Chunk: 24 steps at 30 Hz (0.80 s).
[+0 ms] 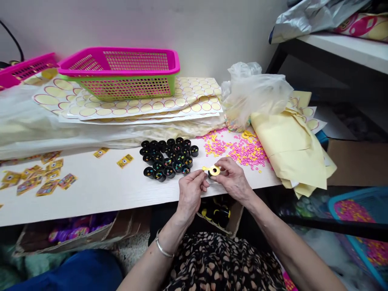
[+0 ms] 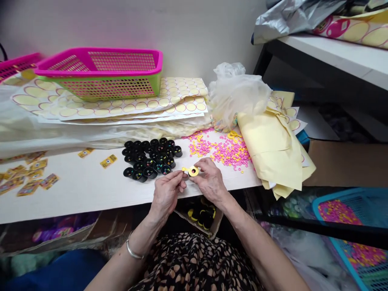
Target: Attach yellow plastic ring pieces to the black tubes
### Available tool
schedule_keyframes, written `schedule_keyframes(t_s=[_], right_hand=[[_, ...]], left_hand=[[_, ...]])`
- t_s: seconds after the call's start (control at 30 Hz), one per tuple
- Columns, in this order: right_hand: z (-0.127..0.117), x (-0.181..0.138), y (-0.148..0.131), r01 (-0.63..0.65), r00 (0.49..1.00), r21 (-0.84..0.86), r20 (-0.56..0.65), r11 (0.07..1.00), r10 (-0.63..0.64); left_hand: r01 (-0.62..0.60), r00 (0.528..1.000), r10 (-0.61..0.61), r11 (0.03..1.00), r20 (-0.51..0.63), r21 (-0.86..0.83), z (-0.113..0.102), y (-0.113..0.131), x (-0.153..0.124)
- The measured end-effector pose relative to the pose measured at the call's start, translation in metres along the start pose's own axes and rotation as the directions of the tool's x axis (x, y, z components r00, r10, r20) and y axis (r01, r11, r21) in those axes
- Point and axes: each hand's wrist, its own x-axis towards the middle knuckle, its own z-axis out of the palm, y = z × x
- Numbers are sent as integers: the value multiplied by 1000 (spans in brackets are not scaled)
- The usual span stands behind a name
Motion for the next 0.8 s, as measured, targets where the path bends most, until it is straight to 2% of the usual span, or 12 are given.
schedule_keyframes(t_s=[0.2, 0.4, 0.6, 0.7, 0.8], right_hand=[[3, 0, 4, -5, 1000, 5, 1, 1000, 5], [5, -1, 3, -39, 999, 57, 31, 998, 37], [6, -3, 0, -51, 998, 35, 45, 998, 49], [5, -5, 1, -136, 990, 179, 70, 974, 125], [5, -7, 4, -314, 949, 383, 148, 869, 278]], left_hand=[[-9, 1000, 8, 997, -8, -74, 10, -8, 5], [-48, 998, 38, 968, -45, -245, 17, -11, 7], [-75, 997, 68, 983, -47, -170, 20, -18, 12], [-53, 998, 45, 986, -53, -155, 21, -19, 16], [-39, 997, 29, 986, -65, -162, 20, -19, 19]])
